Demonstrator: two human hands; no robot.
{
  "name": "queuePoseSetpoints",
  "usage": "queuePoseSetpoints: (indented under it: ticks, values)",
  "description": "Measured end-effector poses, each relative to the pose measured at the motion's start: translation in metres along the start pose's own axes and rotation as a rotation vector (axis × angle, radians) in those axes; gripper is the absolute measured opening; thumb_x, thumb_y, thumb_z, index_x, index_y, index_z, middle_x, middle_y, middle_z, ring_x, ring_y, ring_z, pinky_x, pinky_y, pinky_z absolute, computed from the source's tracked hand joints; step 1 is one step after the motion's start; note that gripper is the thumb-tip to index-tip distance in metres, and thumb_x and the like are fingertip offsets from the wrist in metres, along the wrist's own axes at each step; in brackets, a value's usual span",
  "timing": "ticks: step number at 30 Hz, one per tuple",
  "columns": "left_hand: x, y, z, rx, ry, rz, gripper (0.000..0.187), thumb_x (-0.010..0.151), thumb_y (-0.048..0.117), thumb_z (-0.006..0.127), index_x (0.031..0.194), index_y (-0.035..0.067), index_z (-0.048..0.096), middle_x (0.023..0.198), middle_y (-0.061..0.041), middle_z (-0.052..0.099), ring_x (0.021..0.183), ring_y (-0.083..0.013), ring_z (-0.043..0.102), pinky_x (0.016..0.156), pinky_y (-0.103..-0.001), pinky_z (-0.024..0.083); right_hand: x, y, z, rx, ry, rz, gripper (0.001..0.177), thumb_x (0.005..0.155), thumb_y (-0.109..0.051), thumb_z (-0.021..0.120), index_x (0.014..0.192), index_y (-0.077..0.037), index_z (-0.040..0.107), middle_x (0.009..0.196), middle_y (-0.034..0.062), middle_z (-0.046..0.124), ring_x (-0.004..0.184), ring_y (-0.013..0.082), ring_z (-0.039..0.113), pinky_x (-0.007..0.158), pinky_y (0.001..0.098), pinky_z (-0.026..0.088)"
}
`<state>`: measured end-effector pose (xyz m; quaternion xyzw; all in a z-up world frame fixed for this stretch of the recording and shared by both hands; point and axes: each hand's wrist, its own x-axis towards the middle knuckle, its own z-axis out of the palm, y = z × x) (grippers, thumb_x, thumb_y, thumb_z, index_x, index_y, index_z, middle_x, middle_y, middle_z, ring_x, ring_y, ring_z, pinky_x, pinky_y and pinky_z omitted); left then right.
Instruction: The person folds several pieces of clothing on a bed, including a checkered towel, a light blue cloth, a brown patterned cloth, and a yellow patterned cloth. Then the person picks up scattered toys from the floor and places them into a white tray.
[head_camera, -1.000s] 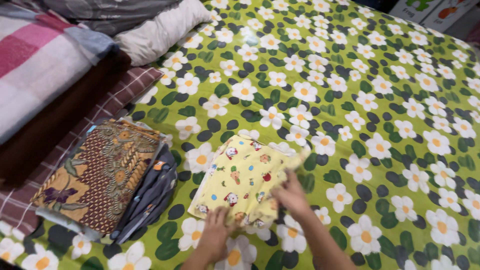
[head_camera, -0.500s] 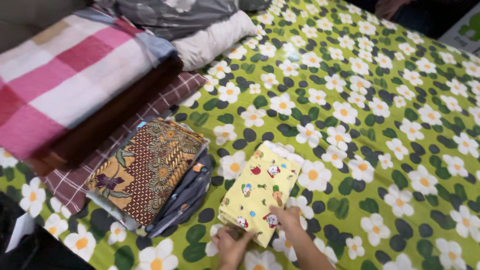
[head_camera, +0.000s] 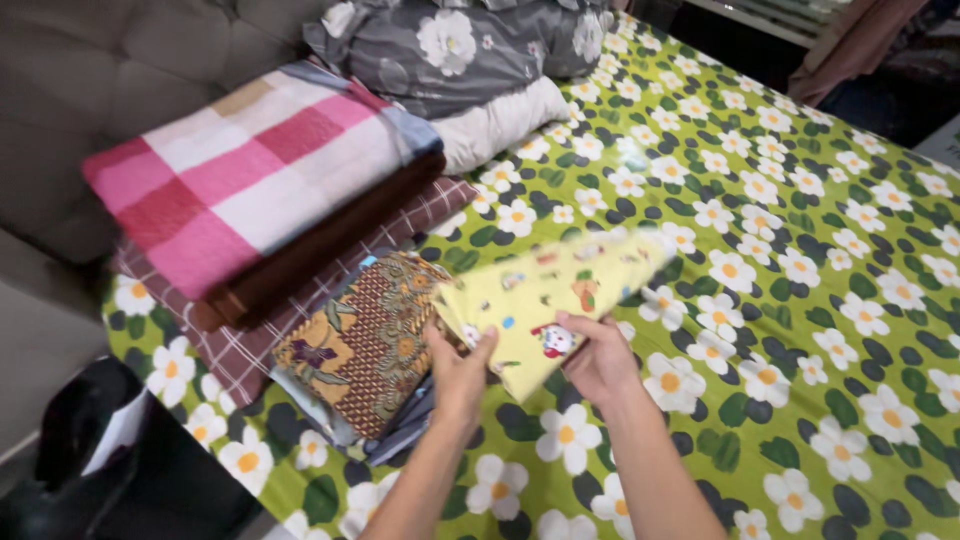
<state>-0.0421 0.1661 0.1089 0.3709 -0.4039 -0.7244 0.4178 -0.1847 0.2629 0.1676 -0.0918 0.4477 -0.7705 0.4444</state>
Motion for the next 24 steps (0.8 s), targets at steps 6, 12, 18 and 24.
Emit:
queuePoseSetpoints:
  ticks: [6, 12, 18, 24]
  values:
    - [0.043, 0.04, -0.113, 0.106, 0.113, 0.318, 0.089, 0.086, 0.003, 0.069, 0.157, 0.007, 0.015, 0.145, -0.018, 0.05, 0.13, -0.0268, 0.054, 0.109, -0.037, 0.044, 0.035, 0.075, 0.088, -0.144, -0.039, 0.06, 0.057, 0.083, 0.004, 0.067, 0.135, -0.01, 0.048, 0.126, 0.0079, 0.069, 0.111, 0.0234, 0.07, 0.094, 0.0431, 0.059]
    - [0.077, -0.034, -0.277, 0.665, 0.263, 0.049, 0.106, 0.067, 0.025, 0.087, 0.145, -0.006, 0.022, 0.137, -0.028, 0.05, 0.129, -0.0364, 0.053, 0.114, -0.043, 0.041, 0.053, 0.231, 0.054, -0.62, 0.087, 0.468, 0.059, 0.088, -0.01, 0.073, 0.14, 0.004, 0.047, 0.105, 0.0249, 0.071, 0.075, 0.0317, 0.075, 0.065, 0.0437, 0.066]
    - [0.083, -0.028, -0.337, 0.994, 0.412, -0.119, 0.111, 0.066, 0.032, 0.096, 0.139, -0.014, 0.025, 0.136, -0.04, 0.034, 0.126, -0.0509, 0.04, 0.107, -0.053, 0.037, 0.034, 0.266, -0.035, -0.543, 0.331, 0.565, 0.039, 0.09, -0.011, 0.071, 0.126, -0.01, 0.057, 0.101, 0.0155, 0.071, 0.078, 0.0265, 0.072, 0.074, 0.0421, 0.064]
    - [0.107, 0.025, -0.25, 1.086, 0.247, 0.559, 0.065, 0.07, 0.014, 0.08, 0.126, -0.003, 0.053, 0.122, -0.03, 0.047, 0.115, -0.046, 0.047, 0.102, -0.053, 0.038, 0.005, 0.211, -0.083, -0.475, 0.468, 0.46, 0.028, 0.09, -0.008, 0.061, 0.118, -0.007, 0.062, 0.092, 0.0111, 0.066, 0.073, 0.026, 0.067, 0.065, 0.0419, 0.06]
